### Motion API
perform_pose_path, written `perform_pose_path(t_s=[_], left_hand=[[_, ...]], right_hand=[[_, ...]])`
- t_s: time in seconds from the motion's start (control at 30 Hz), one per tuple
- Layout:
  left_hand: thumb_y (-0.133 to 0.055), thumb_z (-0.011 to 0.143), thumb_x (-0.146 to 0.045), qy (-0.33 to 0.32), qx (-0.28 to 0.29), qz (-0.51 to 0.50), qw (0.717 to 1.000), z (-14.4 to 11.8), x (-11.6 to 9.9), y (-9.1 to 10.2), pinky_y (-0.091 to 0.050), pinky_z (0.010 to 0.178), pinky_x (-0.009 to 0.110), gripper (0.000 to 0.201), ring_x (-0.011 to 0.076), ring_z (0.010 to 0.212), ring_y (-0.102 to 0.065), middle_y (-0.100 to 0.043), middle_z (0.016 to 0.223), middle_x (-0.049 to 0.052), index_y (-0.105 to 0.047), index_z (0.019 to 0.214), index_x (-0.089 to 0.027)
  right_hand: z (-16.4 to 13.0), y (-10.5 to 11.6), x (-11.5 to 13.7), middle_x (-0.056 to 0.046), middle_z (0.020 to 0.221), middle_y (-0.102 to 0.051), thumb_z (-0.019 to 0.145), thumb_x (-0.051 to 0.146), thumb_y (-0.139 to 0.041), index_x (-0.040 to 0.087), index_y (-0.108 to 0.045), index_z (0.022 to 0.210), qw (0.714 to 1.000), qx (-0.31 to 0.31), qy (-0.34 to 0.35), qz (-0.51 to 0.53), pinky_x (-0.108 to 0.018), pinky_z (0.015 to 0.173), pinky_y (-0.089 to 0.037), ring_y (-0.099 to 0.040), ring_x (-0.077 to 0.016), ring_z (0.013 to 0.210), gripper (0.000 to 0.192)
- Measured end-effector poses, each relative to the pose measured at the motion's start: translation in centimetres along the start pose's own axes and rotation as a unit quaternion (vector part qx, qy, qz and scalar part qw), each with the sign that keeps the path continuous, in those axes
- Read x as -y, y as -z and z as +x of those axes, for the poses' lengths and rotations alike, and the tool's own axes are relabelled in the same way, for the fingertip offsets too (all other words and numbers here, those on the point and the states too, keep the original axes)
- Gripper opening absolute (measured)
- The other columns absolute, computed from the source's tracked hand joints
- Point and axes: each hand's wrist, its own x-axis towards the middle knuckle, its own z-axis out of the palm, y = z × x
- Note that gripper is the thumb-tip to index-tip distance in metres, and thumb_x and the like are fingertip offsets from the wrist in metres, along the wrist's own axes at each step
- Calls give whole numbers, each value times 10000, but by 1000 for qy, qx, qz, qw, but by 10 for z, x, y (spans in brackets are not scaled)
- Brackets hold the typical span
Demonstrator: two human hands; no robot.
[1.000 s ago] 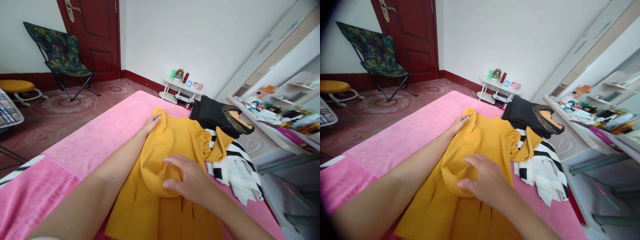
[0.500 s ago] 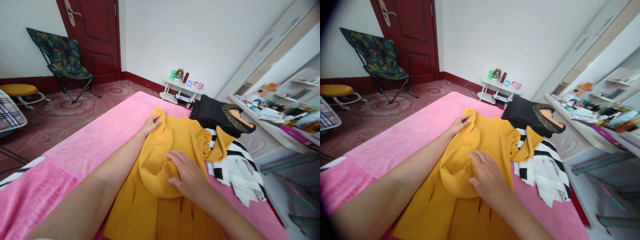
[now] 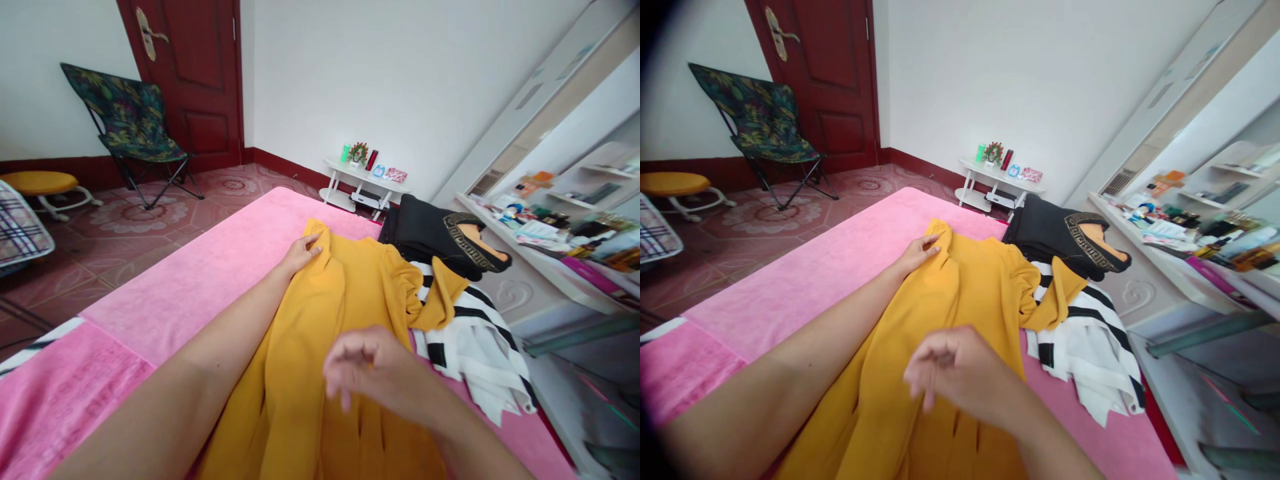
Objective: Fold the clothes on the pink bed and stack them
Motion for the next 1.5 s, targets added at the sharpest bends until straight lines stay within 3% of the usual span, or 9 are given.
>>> perform_pose_path(t_s=[0.1,0.2,0.37,0.5,0.6,0.9,1.13,1.33,1.5], left_hand=[[-624,781,-245,-13,-3,12,1000,0,-1,-1,-340,1074,330,493,216,1216,-493,-540,1317,98,-549,1253,-120],[-612,796,-282,-13,-13,33,999,1,2,-3,-381,1038,305,501,200,1170,-534,-574,1276,96,-537,1265,-122],[-572,817,-464,30,-60,112,991,11,5,-6,-456,925,303,509,209,1021,-617,-662,1121,95,-582,1208,-139],[-683,635,-612,93,-61,206,972,38,-5,-4,-483,794,320,444,269,873,-654,-713,825,79,-703,784,-195],[-819,473,-457,108,-31,249,962,62,-13,-5,-480,744,303,318,266,783,-657,-679,653,36,-631,540,-209],[-653,713,-261,75,-48,253,963,72,0,-5,-477,754,275,167,185,782,-631,-680,816,34,-664,839,-153],[-719,659,-197,67,31,228,971,12,-18,9,-486,800,284,618,178,827,-621,-645,1022,62,-513,1240,-148],[-694,712,-288,20,217,88,972,-104,-60,40,-479,794,269,418,182,870,-626,-664,1007,27,-634,1116,-201],[-681,740,-412,92,342,15,935,-177,-108,56,-414,533,215,305,132,589,-560,-662,740,-3,-710,980,-227]], right_hand=[[49,33,-41,-27,805,-638,749,246,-560,163,-608,843,942,-294,97,-132,-236,656,-442,-573,-124,674,135],[89,56,-78,-52,927,-642,769,323,-540,167,-569,1037,887,-420,113,-152,-260,633,-454,-576,-136,652,310],[113,64,-105,-25,725,-639,816,460,-478,188,-603,868,869,-450,82,-192,-262,609,-430,-582,-171,644,304],[115,63,-109,10,626,-600,826,455,-475,206,-562,705,864,-452,90,-204,-238,570,-392,-553,-153,580,291],[114,63,-109,29,586,-567,823,443,-484,211,-537,669,865,-454,94,-193,-230,552,-370,-531,-143,552,284],[116,67,-109,10,553,-569,757,348,-506,216,-513,612,839,-514,65,-164,-259,542,-367,-540,-162,540,196],[115,67,-113,-24,668,-614,722,319,-541,180,-562,841,823,-536,70,-173,-277,630,-430,-579,-175,614,184],[112,65,-117,-44,812,-623,734,279,-533,158,-568,921,845,-489,80,-203,-284,694,-459,-572,-154,663,225],[82,50,-96,-130,1178,-520,706,181,-554,127,-478,1195,878,-378,73,-286,-316,796,-480,-593,-140,763,498]])
